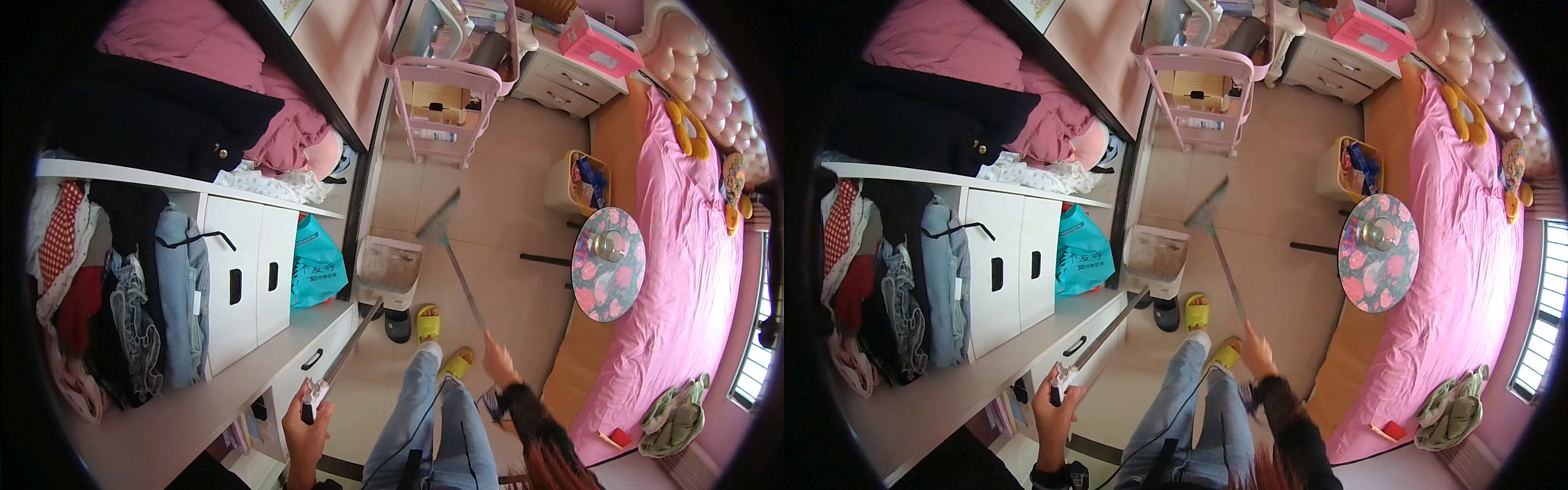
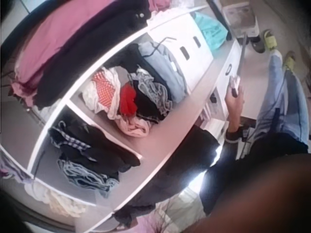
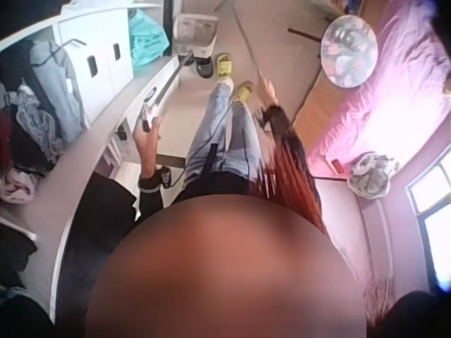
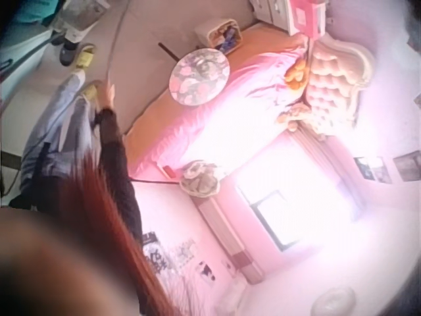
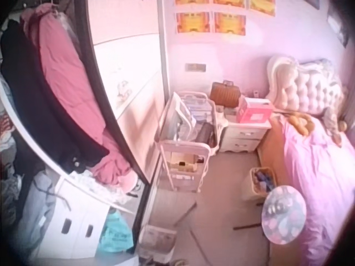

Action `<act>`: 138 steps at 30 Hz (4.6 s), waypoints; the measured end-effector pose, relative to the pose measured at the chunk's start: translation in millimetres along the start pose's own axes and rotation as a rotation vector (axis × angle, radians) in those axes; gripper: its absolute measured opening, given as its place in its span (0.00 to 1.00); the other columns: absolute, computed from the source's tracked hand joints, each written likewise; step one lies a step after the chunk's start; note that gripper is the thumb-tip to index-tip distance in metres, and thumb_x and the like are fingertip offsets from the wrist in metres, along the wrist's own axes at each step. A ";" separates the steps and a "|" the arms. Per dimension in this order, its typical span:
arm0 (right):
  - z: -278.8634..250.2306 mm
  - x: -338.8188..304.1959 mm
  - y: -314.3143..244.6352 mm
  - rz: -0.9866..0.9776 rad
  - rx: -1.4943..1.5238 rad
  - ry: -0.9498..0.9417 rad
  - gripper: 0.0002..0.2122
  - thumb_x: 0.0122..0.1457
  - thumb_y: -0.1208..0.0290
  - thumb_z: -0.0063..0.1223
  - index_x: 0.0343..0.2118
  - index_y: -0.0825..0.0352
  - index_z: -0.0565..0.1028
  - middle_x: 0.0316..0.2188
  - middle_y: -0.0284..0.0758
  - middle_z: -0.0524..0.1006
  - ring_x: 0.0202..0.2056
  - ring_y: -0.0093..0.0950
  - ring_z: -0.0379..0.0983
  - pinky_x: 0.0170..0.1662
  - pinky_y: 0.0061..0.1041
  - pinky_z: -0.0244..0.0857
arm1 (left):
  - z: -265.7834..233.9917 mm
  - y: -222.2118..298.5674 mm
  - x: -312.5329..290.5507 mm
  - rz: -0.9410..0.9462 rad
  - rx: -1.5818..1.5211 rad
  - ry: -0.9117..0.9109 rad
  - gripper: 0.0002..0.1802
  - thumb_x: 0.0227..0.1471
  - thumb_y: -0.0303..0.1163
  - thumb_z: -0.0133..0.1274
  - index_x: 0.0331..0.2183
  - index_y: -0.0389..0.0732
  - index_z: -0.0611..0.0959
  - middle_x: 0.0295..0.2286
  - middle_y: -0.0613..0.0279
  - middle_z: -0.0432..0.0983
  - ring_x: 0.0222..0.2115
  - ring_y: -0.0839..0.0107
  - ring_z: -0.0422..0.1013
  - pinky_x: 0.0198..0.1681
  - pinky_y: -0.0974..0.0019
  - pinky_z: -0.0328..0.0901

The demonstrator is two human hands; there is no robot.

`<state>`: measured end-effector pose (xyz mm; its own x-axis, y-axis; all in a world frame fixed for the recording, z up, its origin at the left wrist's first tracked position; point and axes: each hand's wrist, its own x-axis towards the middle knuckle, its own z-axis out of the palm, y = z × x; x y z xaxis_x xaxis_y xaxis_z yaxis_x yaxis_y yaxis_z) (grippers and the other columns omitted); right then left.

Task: The person sweeps the bedroom floor with a broom and dustpan, moving debris into the dustpan. They briefly place a small photo on a wall banner before resuming sweeping.

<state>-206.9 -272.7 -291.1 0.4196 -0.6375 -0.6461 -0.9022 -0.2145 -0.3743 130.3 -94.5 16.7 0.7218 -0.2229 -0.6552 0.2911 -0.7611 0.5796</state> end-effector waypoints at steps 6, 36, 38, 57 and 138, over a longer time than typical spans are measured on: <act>4.7 -164.2 10.3 0.186 -0.052 -0.195 0.32 0.55 0.76 0.43 0.65 0.58 0.53 0.26 0.55 0.76 0.29 0.52 0.74 0.33 0.51 0.67 | -13.9 -0.8 -16.9 -0.012 0.007 -0.010 0.31 0.47 0.23 0.59 0.54 0.33 0.72 0.26 0.68 0.74 0.19 0.85 0.64 0.17 0.79 0.60; 7.8 -215.4 24.3 0.272 0.052 -0.148 0.33 0.54 0.76 0.45 0.65 0.56 0.53 0.26 0.55 0.76 0.29 0.54 0.74 0.34 0.50 0.68 | -14.3 11.7 -38.0 0.057 0.113 0.002 0.26 0.51 0.23 0.55 0.52 0.32 0.70 0.27 0.61 0.79 0.19 0.85 0.67 0.14 0.80 0.55; 3.6 -192.7 17.1 0.259 0.081 -0.078 0.34 0.53 0.77 0.45 0.65 0.56 0.53 0.28 0.56 0.76 0.30 0.54 0.74 0.35 0.50 0.68 | -9.5 21.9 -30.3 0.078 0.131 -0.017 0.26 0.51 0.24 0.55 0.53 0.32 0.71 0.28 0.59 0.79 0.18 0.85 0.66 0.14 0.80 0.56; 146.8 -299.2 52.5 0.622 0.407 -0.007 0.29 0.57 0.74 0.44 0.63 0.47 0.58 0.27 0.54 0.76 0.30 0.54 0.74 0.33 0.51 0.66 | 113.4 69.2 61.3 0.460 0.155 -0.193 0.19 0.54 0.31 0.55 0.47 0.34 0.77 0.30 0.62 0.80 0.17 0.86 0.60 0.18 0.80 0.52; 84.9 -192.0 -6.6 0.861 0.894 0.169 0.26 0.54 0.73 0.45 0.58 0.45 0.66 0.36 0.54 0.76 0.40 0.51 0.73 0.45 0.47 0.67 | 199.0 201.0 272.8 0.354 0.275 -0.236 0.11 0.45 0.25 0.53 0.35 0.37 0.78 0.25 0.59 0.79 0.13 0.78 0.62 0.16 0.75 0.54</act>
<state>-273.0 -86.1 -221.0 -0.3502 -0.4220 -0.8362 -0.4657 0.8530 -0.2355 260.7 -429.5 -142.0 0.5755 -0.6040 -0.5513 -0.1449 -0.7388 0.6581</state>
